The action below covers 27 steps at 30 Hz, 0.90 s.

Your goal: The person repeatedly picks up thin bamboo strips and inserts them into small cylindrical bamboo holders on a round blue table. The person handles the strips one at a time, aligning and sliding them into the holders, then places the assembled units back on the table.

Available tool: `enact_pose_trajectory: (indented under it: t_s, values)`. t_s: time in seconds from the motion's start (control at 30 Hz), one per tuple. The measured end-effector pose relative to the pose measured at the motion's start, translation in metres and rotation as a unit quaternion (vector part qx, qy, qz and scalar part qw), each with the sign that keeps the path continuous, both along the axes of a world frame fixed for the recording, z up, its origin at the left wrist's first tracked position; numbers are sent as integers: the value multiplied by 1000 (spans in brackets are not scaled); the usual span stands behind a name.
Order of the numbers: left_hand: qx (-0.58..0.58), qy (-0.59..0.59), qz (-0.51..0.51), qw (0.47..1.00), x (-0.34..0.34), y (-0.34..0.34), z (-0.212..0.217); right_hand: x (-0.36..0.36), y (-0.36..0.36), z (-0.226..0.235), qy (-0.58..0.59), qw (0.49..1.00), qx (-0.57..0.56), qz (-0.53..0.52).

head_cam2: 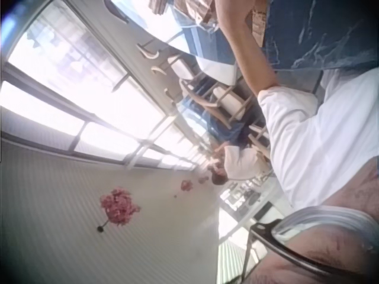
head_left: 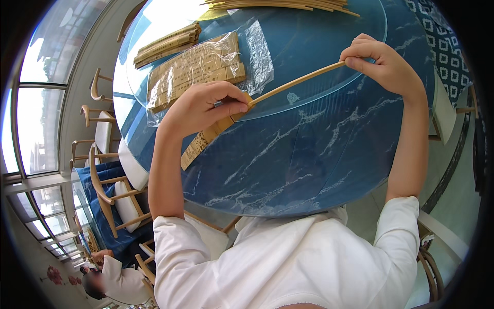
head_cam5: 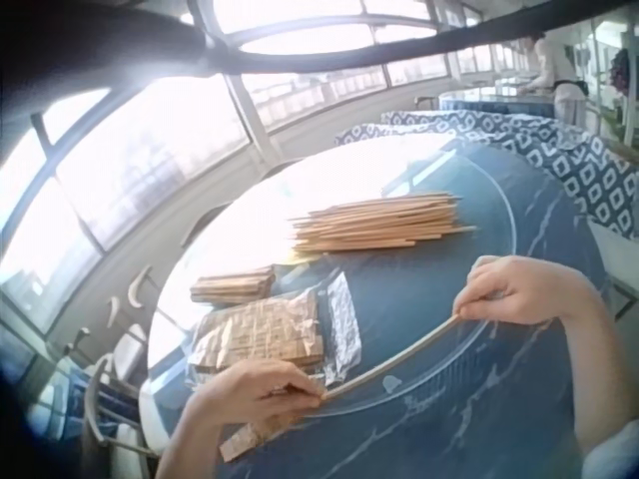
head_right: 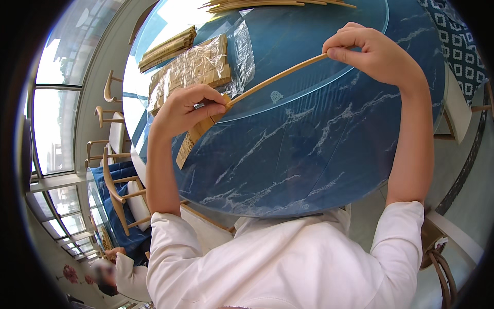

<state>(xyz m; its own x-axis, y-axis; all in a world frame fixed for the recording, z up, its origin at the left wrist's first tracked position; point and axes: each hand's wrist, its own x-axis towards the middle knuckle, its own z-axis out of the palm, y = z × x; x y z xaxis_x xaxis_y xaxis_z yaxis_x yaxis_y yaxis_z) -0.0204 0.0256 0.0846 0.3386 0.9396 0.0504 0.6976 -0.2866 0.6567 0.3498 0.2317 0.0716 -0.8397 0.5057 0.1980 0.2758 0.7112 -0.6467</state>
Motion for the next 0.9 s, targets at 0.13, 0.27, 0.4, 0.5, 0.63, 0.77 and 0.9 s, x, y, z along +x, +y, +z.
enact_pose_trajectory:
  t_s: [0.13,0.27,0.4,0.5,0.63,0.77,0.9]
  values:
    - [2,6,-28,1000,2,3,1,1,4,-4,-6,1000,-24,-5]
    - [-49,56,-46,996,9,6,12,2,2,-2,-18,1000,-21,-13]
    - [-96,111,-50,988,20,14,16,8,-1,4,-13,999,29,-8]
    - [-92,133,-61,985,25,14,13,6,-2,8,-12,999,47,6]
    - [-97,132,-59,985,27,21,8,6,-4,8,10,998,64,16]
    - [-122,123,-41,984,29,22,12,5,4,-2,45,996,78,28]
    - [-137,110,-28,984,32,25,18,-2,5,-9,42,998,33,21]
